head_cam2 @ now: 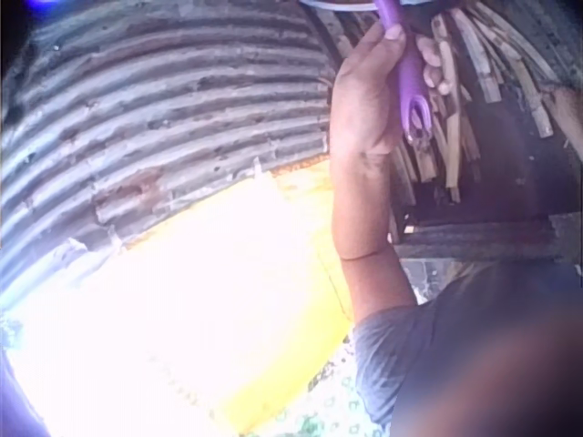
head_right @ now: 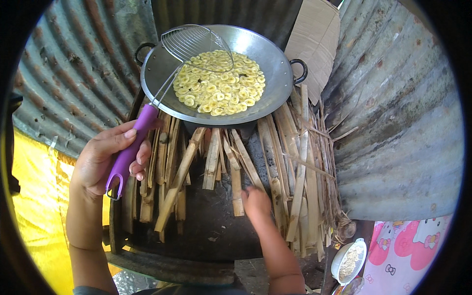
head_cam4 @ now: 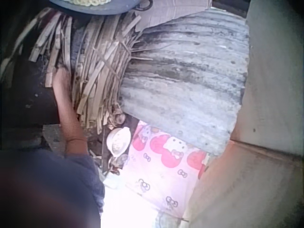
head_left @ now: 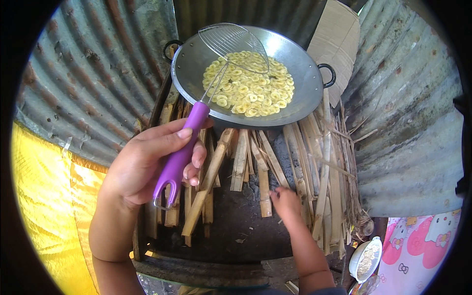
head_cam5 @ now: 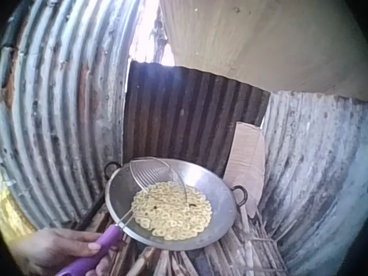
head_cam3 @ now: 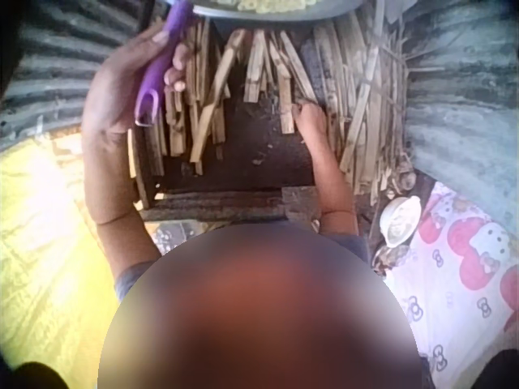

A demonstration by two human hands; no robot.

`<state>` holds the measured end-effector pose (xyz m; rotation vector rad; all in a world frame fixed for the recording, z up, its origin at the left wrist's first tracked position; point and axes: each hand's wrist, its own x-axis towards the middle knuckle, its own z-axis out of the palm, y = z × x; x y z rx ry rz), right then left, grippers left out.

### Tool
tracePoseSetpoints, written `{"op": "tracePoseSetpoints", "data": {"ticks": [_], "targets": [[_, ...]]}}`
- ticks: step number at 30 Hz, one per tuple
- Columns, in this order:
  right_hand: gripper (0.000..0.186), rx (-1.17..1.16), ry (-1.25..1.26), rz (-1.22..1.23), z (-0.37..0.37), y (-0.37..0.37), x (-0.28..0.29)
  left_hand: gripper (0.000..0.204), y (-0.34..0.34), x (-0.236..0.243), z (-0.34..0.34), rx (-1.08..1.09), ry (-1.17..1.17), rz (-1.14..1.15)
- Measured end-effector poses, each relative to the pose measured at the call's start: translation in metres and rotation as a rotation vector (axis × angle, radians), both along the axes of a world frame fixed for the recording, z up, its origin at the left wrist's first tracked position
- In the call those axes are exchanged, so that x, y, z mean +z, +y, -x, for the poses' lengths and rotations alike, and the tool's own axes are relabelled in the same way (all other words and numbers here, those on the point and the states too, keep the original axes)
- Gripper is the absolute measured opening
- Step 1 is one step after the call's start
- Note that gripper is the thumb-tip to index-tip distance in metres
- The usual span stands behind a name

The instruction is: The person stirs sliced food in a wok over a wood fire using a purple-handled slotted spoon. The person occasionally adjusts the burning wood sticks beneath the wok to maintain the fire.

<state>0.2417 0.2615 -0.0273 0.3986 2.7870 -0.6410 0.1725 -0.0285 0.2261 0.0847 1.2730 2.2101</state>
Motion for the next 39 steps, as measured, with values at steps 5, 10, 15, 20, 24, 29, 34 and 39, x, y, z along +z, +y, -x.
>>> {"op": "tracePoseSetpoints", "data": {"ticks": [5, 10, 15, 20, 24, 29, 34, 39], "targets": [[0.030, -0.004, 0.087, -0.013, -0.025, -0.011, -0.034, 0.042, 0.003, -0.003, 0.003, 0.025, 0.019, -0.016], [0.025, -0.085, 0.167, 0.086, -0.014, -0.005, -0.050, 0.042, 0.008, -0.005, 0.002, 0.026, 0.029, 0.002], [0.021, -0.133, 0.362, 0.094, 0.005, 0.013, -0.053, 0.043, 0.009, -0.006, 0.001, 0.031, 0.049, 0.024], [0.021, -0.112, 0.364, 0.067, 0.019, 0.013, -0.053, 0.042, 0.012, -0.010, 0.002, 0.051, 0.054, 0.031], [0.022, -0.156, 0.292, 0.166, 0.023, 0.014, -0.046, 0.043, 0.014, -0.010, 0.003, 0.050, 0.057, 0.006], [0.034, -0.203, 0.393, 0.047, 0.035, 0.028, -0.036, 0.043, 0.016, -0.011, 0.004, 0.021, 0.068, 0.011], [0.035, -0.105, 0.175, 0.021, 0.053, 0.042, -0.042, 0.041, 0.017, -0.014, 0.008, -0.008, 0.044, -0.007], [0.035, -0.089, 0.225, 0.089, 0.055, 0.046, -0.049, 0.039, 0.014, -0.018, 0.012, -0.015, 0.032, 0.001]]}}
